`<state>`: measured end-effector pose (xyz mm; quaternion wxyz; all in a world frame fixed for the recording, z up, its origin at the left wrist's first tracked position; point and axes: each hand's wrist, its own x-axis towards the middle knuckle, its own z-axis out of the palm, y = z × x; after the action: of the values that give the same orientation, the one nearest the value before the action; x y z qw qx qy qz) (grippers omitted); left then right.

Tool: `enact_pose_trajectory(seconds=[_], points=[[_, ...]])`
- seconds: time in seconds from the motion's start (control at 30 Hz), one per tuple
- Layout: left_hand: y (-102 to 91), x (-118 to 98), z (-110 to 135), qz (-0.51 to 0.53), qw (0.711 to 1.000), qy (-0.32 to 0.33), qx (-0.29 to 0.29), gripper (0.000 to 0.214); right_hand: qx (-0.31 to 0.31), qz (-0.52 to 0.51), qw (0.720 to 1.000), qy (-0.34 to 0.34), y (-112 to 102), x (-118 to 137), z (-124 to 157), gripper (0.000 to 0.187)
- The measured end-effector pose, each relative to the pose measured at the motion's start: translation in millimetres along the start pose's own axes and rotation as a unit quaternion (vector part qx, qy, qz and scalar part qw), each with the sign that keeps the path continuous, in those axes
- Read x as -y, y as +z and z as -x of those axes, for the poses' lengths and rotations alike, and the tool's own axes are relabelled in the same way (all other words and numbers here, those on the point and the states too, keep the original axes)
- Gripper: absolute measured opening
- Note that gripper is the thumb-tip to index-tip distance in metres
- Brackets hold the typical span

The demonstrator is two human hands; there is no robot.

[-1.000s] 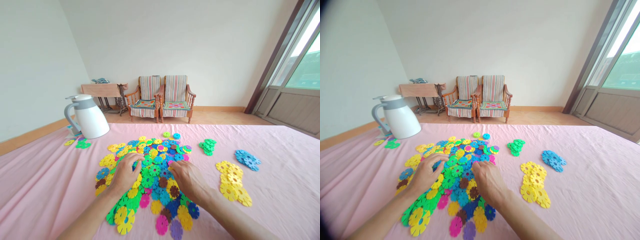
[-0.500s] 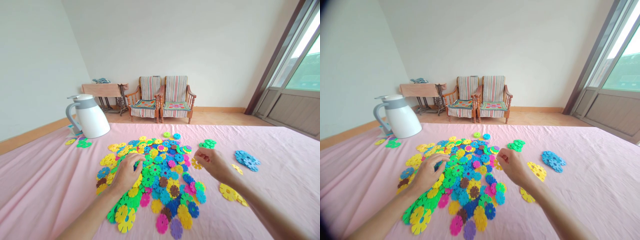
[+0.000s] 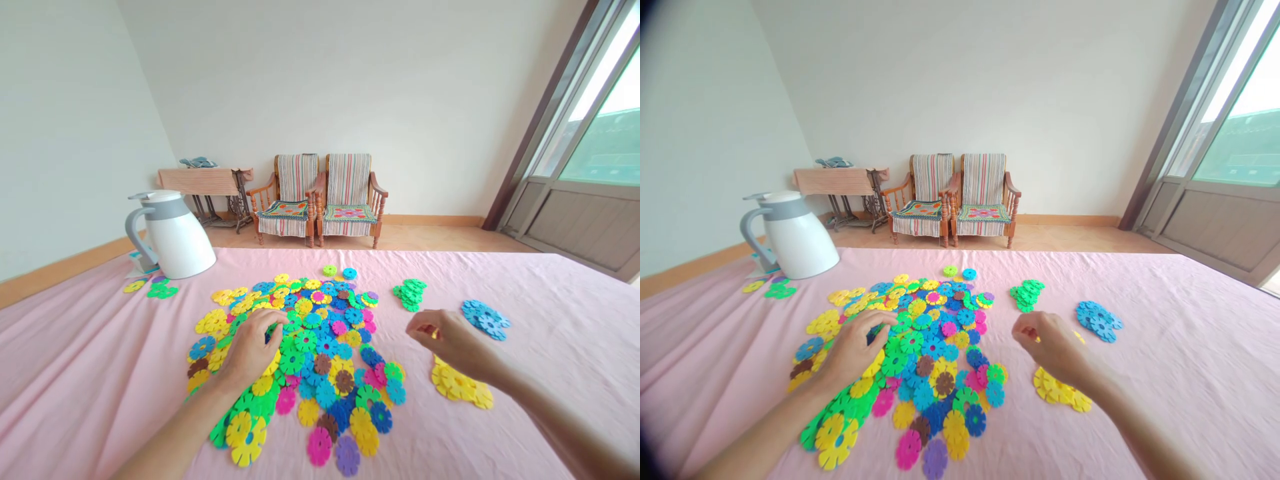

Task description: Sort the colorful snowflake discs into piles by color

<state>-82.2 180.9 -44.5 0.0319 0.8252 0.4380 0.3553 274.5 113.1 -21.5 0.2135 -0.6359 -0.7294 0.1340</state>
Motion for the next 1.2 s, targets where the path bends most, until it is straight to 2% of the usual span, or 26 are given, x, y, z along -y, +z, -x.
enact_pose_trajectory(seconds=[0.1,0.2,0.3,0.43,0.63,0.73,0.87,1.03,1.1,1.2], points=[[0.2,0,0,0.005,1.000,-0.005,0.001,0.019,-0.032,0.018,0.995,-0.090,23,28,-19,0.022],[0.1,0,0,0.010,1.000,-0.011,0.001,0.020,-0.026,0.062,0.987,-0.144,42,48,-36,0.024],[-0.2,0,1,0.011,1.000,-0.013,-0.003,0.020,-0.028,0.089,0.986,-0.140,55,56,-48,0.019],[-0.2,0,1,0.013,1.000,-0.012,-0.003,0.020,-0.043,0.123,0.983,-0.126,62,59,-50,0.014],[-0.7,-1,1,0.008,1.000,-0.012,0.002,0.020,-0.086,0.129,0.983,-0.102,60,58,-43,0.029],[-1.0,0,1,0.005,1.000,-0.010,0.000,0.020,-0.134,0.117,0.982,-0.058,51,37,-42,0.030],[-1.5,1,1,-0.001,1.000,-0.006,0.001,0.020,-0.194,0.113,0.974,0.044,26,-20,-37,0.028],[-2.1,0,1,-0.008,1.000,-0.004,-0.002,0.021,-0.247,0.137,0.934,0.217,-12,-100,-14,0.033],[-1.9,0,0,-0.009,1.000,-0.005,-0.002,0.021,-0.256,0.148,0.917,0.268,-22,-120,-4,0.034],[-1.4,0,-1,-0.008,1.000,-0.005,-0.001,0.021,-0.272,0.156,0.897,0.312,-31,-135,8,0.036]])
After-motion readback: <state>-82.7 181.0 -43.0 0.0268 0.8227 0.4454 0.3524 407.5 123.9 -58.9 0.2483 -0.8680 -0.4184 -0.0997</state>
